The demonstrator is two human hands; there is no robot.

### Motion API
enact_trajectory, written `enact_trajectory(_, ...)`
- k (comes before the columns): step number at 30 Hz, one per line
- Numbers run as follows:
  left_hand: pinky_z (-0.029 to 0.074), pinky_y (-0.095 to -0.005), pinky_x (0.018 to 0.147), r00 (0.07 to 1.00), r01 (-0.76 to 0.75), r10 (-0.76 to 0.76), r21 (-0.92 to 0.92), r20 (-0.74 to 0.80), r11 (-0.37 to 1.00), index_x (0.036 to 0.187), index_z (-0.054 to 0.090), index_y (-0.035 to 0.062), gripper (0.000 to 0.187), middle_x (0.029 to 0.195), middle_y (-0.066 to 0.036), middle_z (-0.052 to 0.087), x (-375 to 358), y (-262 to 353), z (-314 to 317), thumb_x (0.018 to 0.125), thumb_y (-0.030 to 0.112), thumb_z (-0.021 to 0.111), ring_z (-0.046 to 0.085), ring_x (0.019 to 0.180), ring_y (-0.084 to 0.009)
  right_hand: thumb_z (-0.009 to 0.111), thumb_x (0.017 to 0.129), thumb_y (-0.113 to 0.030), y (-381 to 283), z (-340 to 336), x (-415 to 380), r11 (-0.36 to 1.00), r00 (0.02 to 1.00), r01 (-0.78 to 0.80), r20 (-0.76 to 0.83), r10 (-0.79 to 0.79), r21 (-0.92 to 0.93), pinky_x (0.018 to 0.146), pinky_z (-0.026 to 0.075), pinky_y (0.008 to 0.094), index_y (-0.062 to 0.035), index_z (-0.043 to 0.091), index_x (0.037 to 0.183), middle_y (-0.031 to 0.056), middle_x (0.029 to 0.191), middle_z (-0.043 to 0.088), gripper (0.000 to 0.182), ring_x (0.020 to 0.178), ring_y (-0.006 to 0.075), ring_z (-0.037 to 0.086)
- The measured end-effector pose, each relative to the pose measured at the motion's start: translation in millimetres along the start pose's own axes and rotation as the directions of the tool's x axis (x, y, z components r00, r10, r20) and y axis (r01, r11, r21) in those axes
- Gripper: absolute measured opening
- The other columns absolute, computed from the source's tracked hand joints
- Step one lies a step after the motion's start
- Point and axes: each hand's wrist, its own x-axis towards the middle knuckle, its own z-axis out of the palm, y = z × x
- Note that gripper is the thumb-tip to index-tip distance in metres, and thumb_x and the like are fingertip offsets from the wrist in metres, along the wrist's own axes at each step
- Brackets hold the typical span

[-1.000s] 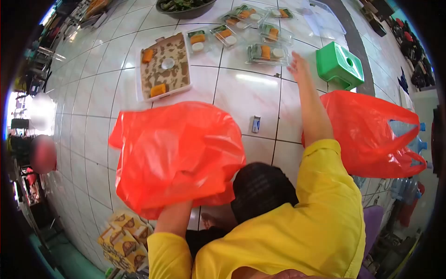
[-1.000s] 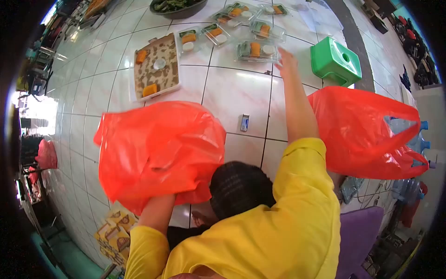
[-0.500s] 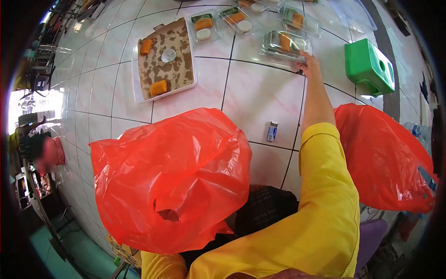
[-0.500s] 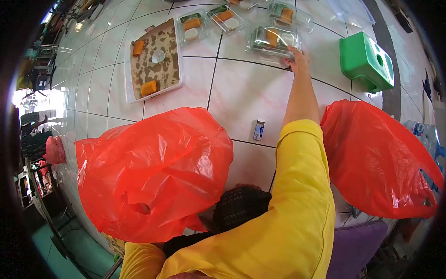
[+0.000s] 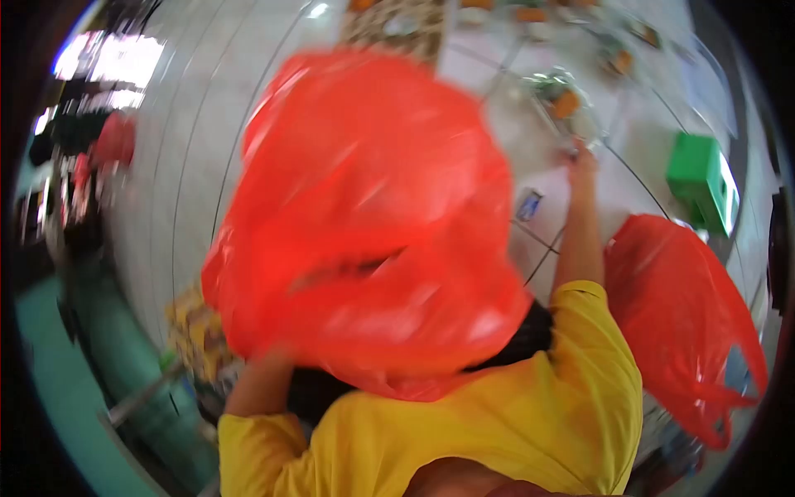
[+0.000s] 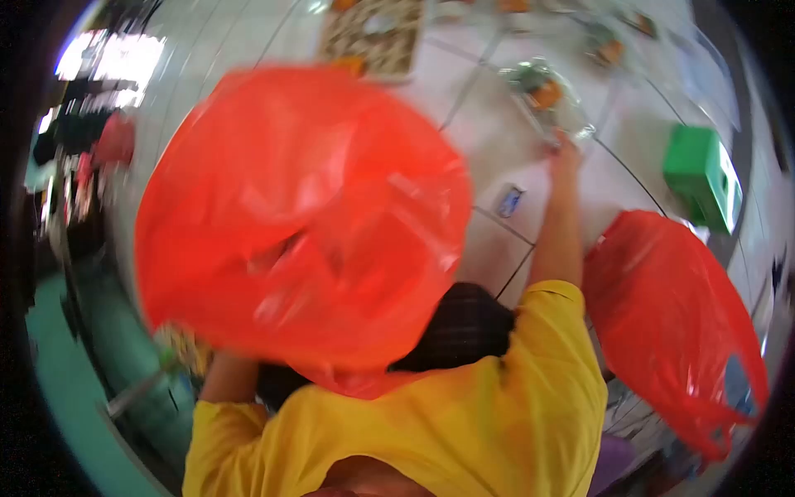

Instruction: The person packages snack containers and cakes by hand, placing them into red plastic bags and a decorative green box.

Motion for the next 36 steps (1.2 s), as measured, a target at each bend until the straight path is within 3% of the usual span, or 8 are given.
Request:
enact_trajectory(2,0.035,-0.0458,0.090,0.994,-0.022,0.039,0.162,-0.103,0.987,0.102,0.058,0.0149,0.033,0.114,-0.011,0.049,-18.9,-5.1,-29.6,0.071,0.024,0.061,0.044,0.109,-0.0293,0.067,0.072,-0.019,-33.1,-40.4,-6.3,0.969,0.951,-0.227,0.238,0.199,0.096,0.057,0.048,0.0364,-0.0070,0.056,0.104,0.0093,0.081,0.055,0.037,0.067,0.0218,0.053)
enact_trajectory(4,0.031,-0.0486,0.093,0.976,0.053,0.043,0.422,-0.213,0.905,0.106,0.057,0.0157,0.037,0.120,-0.011,0.045,-47.9,-12.0,-64.5,0.071,0.025,0.062,0.040,0.114,-0.0292,0.064,0.072,-0.015,12.2,-7.7,3.2,0.225,0.822,-0.506,0.387,0.418,0.833,0.069,0.051,0.0443,0.0010,0.054,0.100,0.0154,0.097,0.049,0.034,0.088,0.0277,0.049)
enact_trajectory(11,0.027,-0.0458,0.098,0.817,0.570,-0.394,0.487,-0.422,0.661,0.125,0.042,0.0160,0.059,0.136,-0.012,0.028,-128.3,-44.9,-126.7,0.070,0.018,0.066,0.039,0.117,-0.0292,0.056,0.070,-0.002,-59.1,-69.4,5.9,-0.187,0.662,-0.330,0.368,0.653,0.925,0.074,0.051,0.0495,0.0106,0.042,0.091,0.0222,0.099,0.046,0.028,0.089,0.0355,0.053)
enact_trajectory(14,0.040,-0.0268,0.082,0.581,0.387,-0.792,-0.791,-0.190,0.474,0.122,0.039,-0.0006,0.055,0.109,-0.013,0.051,-150.2,-82.4,-100.7,0.074,0.013,0.063,0.056,0.086,-0.0196,0.052,0.068,0.003,-36.2,-67.6,1.8,-0.216,0.704,-0.346,0.405,0.584,0.913,0.072,0.051,0.0523,0.0114,0.040,0.094,0.0221,0.102,0.047,0.030,0.089,0.0386,0.055)
enact_trajectory(17,0.041,-0.0278,0.081,0.682,0.144,-0.731,-0.986,0.038,0.084,0.113,0.046,-0.0051,0.042,0.091,-0.011,0.058,-149.8,-93.0,-107.8,0.076,0.012,0.058,0.055,0.084,-0.0195,0.052,0.066,0.003,-81.2,-119.9,-18.1,-0.229,0.690,-0.278,0.360,0.628,0.933,0.070,0.051,0.0489,0.0080,0.045,0.097,0.0201,0.103,0.048,0.032,0.092,0.0364,0.054)
enact_trajectory(21,0.039,-0.0344,0.083,0.858,-0.412,-0.418,-0.885,-0.297,-0.216,0.088,0.056,-0.0021,0.018,0.090,-0.012,0.057,-164.0,-99.1,-148.2,0.082,0.013,0.048,0.052,0.081,-0.0184,0.053,0.066,-0.001,-61.2,-165.4,-14.2,-0.211,0.819,-0.365,0.420,0.392,0.907,0.070,0.051,0.0454,0.0007,0.044,0.109,0.0165,0.107,0.049,0.044,0.092,0.0332,0.055)
enact_trajectory(34,0.048,-0.0290,0.054,0.846,-0.368,-0.428,-0.929,-0.316,-0.042,0.134,0.020,0.0054,0.057,0.140,-0.018,0.018,-196.3,-94.6,-143.3,0.083,0.008,0.044,0.051,0.054,-0.0149,0.051,0.078,-0.010,-374.5,-355.6,-27.8,0.019,0.997,-0.044,0.045,-0.066,0.999,0.091,0.039,0.0484,0.0057,0.049,0.100,0.0218,0.112,0.050,0.028,0.104,0.0321,0.050)
enact_trajectory(36,0.049,-0.0294,0.055,0.839,-0.360,-0.446,-0.933,-0.311,-0.025,0.134,0.020,0.0053,0.057,0.139,-0.017,0.020,-190.3,-104.1,-145.6,0.082,0.008,0.044,0.052,0.055,-0.0154,0.051,0.075,-0.008,-421.9,-341.3,-43.8,-0.142,0.821,-0.463,0.363,-0.442,0.875,0.086,0.042,0.0408,-0.0029,0.052,0.097,0.0112,0.096,0.056,0.022,0.090,0.0252,0.054)
